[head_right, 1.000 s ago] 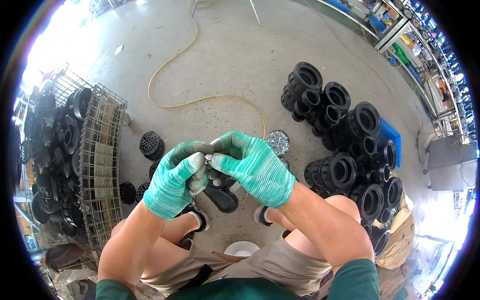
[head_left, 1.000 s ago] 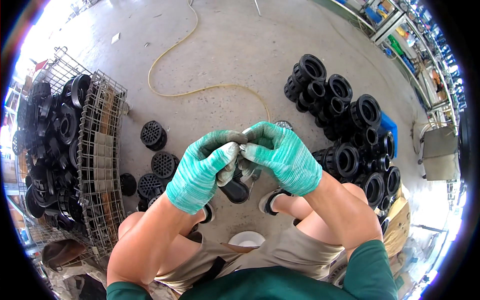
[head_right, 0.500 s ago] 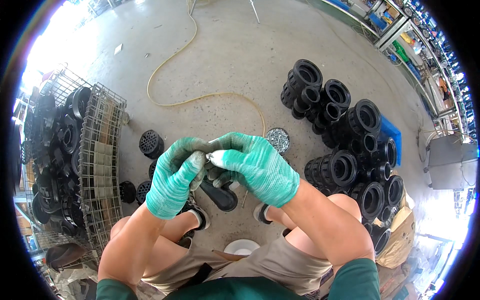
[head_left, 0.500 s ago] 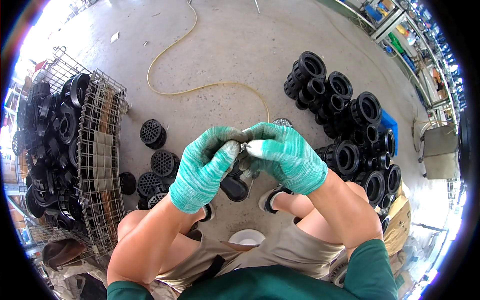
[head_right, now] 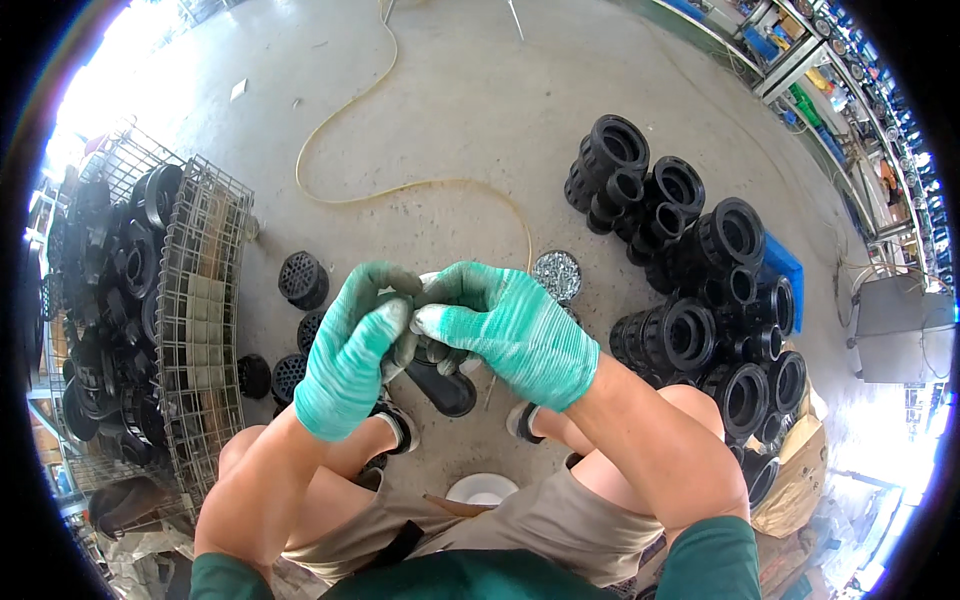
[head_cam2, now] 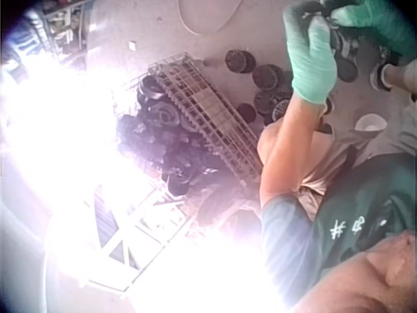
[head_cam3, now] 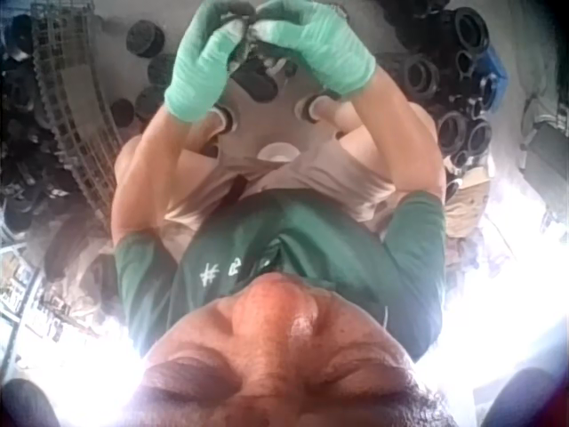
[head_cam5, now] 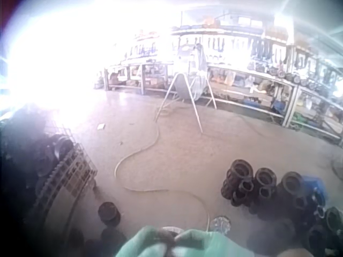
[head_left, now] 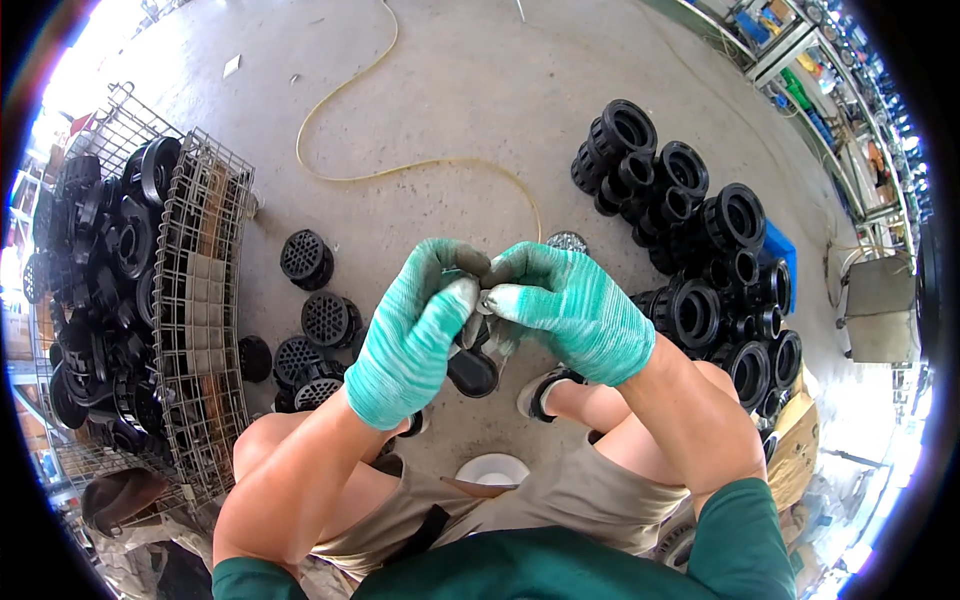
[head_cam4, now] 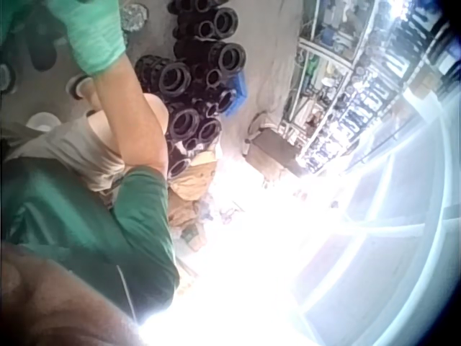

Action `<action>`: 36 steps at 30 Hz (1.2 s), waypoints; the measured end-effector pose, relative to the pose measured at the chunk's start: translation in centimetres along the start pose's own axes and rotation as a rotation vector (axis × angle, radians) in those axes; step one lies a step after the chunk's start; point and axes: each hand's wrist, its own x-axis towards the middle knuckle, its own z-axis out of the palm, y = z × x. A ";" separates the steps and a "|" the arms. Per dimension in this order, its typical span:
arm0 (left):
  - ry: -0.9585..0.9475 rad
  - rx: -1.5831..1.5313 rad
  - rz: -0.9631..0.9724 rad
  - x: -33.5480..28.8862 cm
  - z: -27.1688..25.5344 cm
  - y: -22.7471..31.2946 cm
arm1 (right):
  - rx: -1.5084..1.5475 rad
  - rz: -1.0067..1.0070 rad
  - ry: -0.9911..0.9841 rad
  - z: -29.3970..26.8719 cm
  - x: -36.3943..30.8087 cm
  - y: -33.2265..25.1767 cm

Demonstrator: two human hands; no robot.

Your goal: The person assembles housing units by positioning a housing piece on a base, placing a circular grate onto it, driving screws using a pneumatic screwdriver, and placing the completed unit onto a stack.

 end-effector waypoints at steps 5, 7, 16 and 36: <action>-0.002 -0.203 -0.201 0.8 -1.2 0.2 | 0.261 -0.054 0.018 0.5 0.3 -0.1; -0.032 0.023 -0.096 0.9 -1.0 0.5 | 0.355 -0.077 0.052 0.4 0.1 -0.7; 0.032 0.527 0.166 1.0 -1.3 0.4 | 0.170 -0.106 0.149 1.0 0.4 -0.7; 0.312 0.724 0.306 -2.5 -5.7 8.0 | 0.166 -0.204 -0.032 1.2 1.1 -1.0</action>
